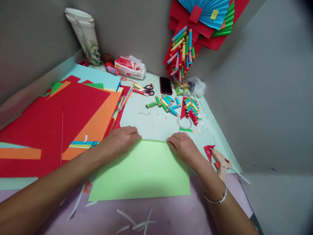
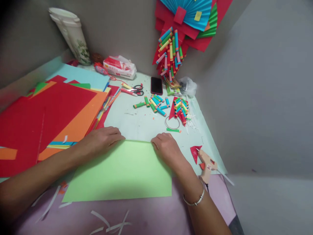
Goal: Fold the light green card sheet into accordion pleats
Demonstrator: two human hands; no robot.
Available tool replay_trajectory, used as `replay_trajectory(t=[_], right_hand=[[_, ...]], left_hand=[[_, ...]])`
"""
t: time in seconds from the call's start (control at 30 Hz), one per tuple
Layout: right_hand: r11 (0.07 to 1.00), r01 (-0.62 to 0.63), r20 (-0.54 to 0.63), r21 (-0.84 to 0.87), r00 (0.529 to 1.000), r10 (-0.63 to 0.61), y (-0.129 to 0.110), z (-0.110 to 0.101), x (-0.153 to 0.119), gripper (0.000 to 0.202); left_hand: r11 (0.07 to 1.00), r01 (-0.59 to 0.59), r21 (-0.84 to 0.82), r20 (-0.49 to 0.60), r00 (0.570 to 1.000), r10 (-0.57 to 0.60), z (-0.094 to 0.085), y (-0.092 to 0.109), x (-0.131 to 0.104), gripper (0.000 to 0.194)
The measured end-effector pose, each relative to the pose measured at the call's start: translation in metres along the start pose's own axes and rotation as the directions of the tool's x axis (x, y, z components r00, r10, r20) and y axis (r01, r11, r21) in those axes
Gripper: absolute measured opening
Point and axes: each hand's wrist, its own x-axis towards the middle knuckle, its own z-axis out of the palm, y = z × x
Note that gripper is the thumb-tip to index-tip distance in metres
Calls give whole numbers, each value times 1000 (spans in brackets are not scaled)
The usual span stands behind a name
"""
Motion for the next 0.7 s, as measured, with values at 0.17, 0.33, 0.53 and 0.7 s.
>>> replay_trajectory(t=[0.17,0.33,0.53,0.7], right_hand=[[987,84,-76,-133,993,-95,-3,7,-8,22],[981,109,-114,-163,985,-129,-5,9,-13,21],[978,99,-155,-183,979,-129,-9,12,-18,21],[981,80,-180,-175,977,-111,-12,16,-24,24]], left_hand=[[974,-61,218,-63,995,77,6,6,-12,28],[958,-36,285,-110,992,70,12,10,-21,27],[932,21,363,-153,988,37,15,15,-28,30],[916,80,394,-165,986,-16,15,20,-34,26]])
